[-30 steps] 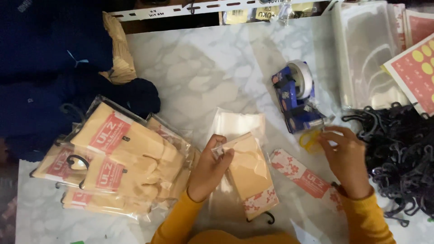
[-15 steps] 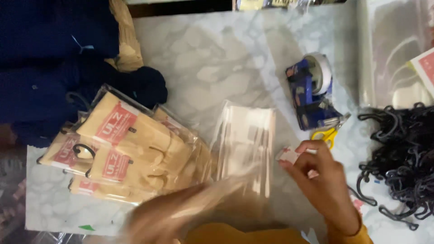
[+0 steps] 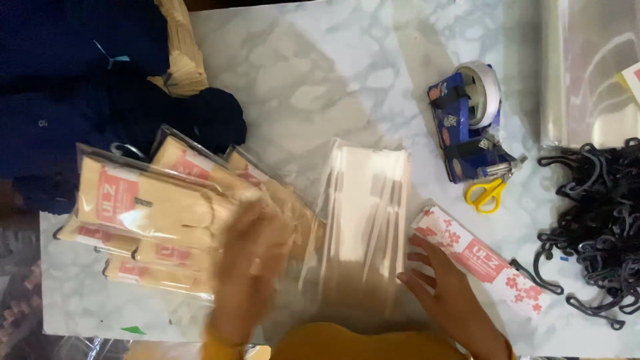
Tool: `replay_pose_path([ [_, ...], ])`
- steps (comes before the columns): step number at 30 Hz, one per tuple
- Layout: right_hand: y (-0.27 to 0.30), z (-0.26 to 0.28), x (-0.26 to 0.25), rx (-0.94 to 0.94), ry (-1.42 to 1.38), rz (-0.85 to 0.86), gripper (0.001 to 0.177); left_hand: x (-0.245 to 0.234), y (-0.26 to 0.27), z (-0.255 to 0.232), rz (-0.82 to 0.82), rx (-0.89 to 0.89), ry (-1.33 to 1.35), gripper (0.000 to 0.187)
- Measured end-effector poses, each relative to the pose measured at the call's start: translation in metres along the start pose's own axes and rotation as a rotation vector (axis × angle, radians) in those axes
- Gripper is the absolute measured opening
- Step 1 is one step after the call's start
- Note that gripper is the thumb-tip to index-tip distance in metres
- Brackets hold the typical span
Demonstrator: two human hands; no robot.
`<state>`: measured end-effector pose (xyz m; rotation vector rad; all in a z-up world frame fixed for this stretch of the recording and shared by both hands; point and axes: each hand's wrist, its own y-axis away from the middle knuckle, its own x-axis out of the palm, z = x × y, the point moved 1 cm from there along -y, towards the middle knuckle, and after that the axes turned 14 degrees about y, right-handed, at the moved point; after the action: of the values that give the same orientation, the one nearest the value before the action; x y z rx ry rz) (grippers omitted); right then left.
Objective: Packaging pairs of socks into plastic sleeves and applying labels.
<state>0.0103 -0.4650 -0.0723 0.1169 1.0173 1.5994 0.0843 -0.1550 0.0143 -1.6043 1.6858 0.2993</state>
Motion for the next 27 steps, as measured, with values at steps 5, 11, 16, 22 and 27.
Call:
replay_pose_path([
  [5, -0.009, 0.003, 0.02, -0.065, -0.025, -0.065, 0.087, 0.128, 0.008, 0.023, 0.29, -0.224, -0.057, 0.075],
  [11, -0.013, 0.002, 0.024, -0.11, -0.103, -0.063, 0.098, 0.163, 0.014, 0.01, 0.251, -0.181, -0.272, 0.08],
  [16, -0.029, -0.002, 0.038, -0.241, -0.17, -0.183, 0.085, 0.16, 0.008, 0.017, 0.371, -0.469, 0.61, 0.071],
  [22, -0.008, 0.009, 0.029, -0.481, -0.357, -0.207, 0.073, 0.129, -0.003, -0.015, 0.256, -0.549, 1.112, 0.048],
  [27, -0.003, 0.008, -0.049, -0.307, -0.033, -0.319, 0.035, 0.095, -0.026, -0.062, 0.141, -0.467, 1.227, 0.051],
])
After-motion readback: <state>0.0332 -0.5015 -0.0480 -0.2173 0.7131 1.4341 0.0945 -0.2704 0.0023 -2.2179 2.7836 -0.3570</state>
